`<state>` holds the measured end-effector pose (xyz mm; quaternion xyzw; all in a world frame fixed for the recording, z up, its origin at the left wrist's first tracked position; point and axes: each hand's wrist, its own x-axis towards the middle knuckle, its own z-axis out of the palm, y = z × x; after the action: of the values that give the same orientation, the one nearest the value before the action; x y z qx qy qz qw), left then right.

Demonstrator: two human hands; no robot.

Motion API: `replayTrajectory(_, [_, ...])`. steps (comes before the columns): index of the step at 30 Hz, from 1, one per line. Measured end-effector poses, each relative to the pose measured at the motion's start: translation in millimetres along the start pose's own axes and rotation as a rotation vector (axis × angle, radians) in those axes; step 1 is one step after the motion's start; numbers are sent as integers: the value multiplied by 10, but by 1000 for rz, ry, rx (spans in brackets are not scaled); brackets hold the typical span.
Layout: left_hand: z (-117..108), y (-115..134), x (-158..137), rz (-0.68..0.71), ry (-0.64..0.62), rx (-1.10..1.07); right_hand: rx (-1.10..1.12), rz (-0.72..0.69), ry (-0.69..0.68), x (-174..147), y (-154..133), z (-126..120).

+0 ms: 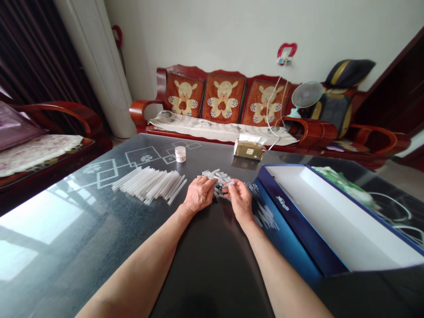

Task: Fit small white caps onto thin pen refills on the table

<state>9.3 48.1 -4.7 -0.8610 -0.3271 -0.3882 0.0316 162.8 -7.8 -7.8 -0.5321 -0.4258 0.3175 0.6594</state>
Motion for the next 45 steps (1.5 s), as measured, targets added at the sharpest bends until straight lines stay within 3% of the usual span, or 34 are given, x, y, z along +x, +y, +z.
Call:
replayTrajectory(5, [0, 3, 3, 14, -12, 5, 214, 132, 35, 40, 11, -17])
replayTrajectory(12, [13, 5, -1, 24, -36, 24, 288, 158, 13, 19, -35, 0])
replayTrajectory(17, [5, 17, 3, 39, -50, 26, 285, 139, -53, -8, -26, 35])
replayTrajectory(29, [17, 39, 25, 11, -117, 34, 120, 81, -47, 64, 28, -37])
replayTrajectory(45, [-76, 105, 58, 33, -91, 119, 260, 441, 54, 52, -283, 26])
